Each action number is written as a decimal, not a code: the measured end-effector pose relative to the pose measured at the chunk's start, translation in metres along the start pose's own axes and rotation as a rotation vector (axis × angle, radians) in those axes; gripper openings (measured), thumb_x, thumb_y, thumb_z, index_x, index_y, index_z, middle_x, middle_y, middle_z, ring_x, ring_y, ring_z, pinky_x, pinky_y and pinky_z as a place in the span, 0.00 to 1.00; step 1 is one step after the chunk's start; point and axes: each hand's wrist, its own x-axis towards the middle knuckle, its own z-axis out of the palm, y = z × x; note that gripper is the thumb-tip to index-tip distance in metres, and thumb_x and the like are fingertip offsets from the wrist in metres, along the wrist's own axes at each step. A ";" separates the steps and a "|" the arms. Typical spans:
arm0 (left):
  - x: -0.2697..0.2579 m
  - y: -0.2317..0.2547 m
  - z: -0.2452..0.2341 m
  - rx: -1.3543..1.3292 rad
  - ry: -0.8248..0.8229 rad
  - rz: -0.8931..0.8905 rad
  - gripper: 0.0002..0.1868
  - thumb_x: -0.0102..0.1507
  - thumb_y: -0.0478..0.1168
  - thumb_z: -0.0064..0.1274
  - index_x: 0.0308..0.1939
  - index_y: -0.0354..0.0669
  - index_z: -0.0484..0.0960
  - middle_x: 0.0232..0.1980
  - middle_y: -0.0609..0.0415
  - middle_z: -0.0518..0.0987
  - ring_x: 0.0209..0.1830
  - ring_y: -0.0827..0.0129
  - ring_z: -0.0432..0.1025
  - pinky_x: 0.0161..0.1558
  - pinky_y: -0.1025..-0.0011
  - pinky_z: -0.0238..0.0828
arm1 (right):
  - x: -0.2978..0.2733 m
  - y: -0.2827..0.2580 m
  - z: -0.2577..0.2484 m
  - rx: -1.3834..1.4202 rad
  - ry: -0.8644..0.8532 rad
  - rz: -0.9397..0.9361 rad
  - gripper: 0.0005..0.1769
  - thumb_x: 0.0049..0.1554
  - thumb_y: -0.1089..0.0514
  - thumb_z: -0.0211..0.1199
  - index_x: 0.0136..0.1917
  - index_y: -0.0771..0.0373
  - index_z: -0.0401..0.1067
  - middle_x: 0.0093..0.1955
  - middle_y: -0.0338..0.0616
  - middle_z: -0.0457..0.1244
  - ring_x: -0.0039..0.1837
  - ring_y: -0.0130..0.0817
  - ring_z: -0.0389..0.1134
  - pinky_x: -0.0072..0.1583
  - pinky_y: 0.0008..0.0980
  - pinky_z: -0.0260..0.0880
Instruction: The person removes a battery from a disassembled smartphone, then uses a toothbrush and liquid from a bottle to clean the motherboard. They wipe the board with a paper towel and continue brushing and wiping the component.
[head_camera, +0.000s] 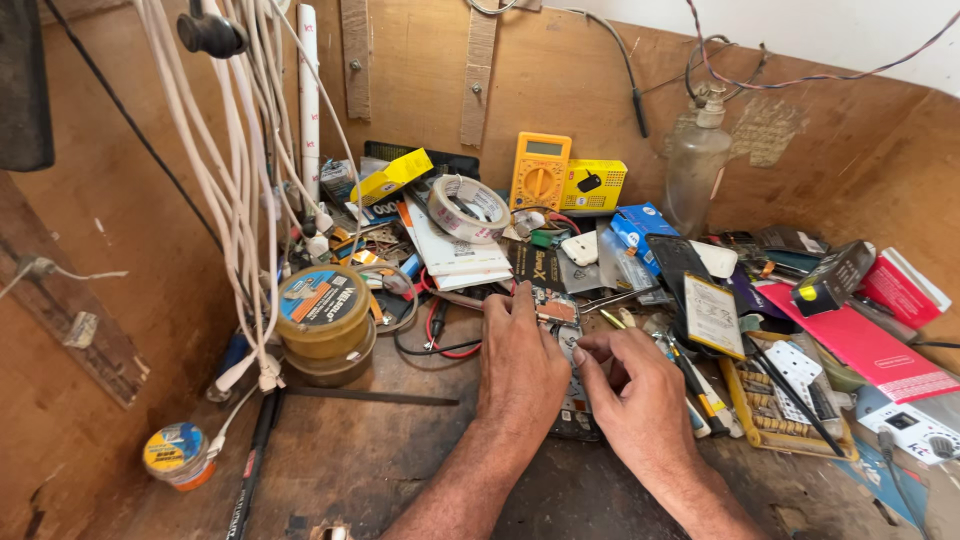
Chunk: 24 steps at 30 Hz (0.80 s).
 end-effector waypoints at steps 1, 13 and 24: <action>0.001 -0.001 0.000 0.055 0.046 0.068 0.28 0.59 0.29 0.50 0.65 0.27 0.66 0.53 0.36 0.68 0.54 0.45 0.70 0.53 0.53 0.69 | 0.001 0.000 0.000 0.005 -0.012 0.017 0.07 0.54 0.62 0.68 0.47 0.64 0.77 0.39 0.43 0.66 0.31 0.29 0.65 0.33 0.32 0.66; 0.007 -0.009 0.000 0.085 0.110 0.069 0.24 0.59 0.28 0.53 0.60 0.31 0.73 0.53 0.37 0.73 0.52 0.44 0.72 0.51 0.51 0.70 | -0.001 0.002 -0.001 0.020 0.010 0.016 0.07 0.53 0.62 0.68 0.46 0.65 0.77 0.40 0.41 0.67 0.32 0.29 0.68 0.36 0.32 0.68; 0.016 0.005 -0.010 -0.137 0.144 -0.210 0.25 0.59 0.28 0.52 0.61 0.38 0.78 0.41 0.45 0.86 0.40 0.58 0.83 0.41 0.60 0.78 | 0.006 0.013 -0.008 0.009 0.076 0.061 0.07 0.54 0.62 0.66 0.48 0.63 0.79 0.40 0.42 0.69 0.37 0.31 0.68 0.39 0.32 0.68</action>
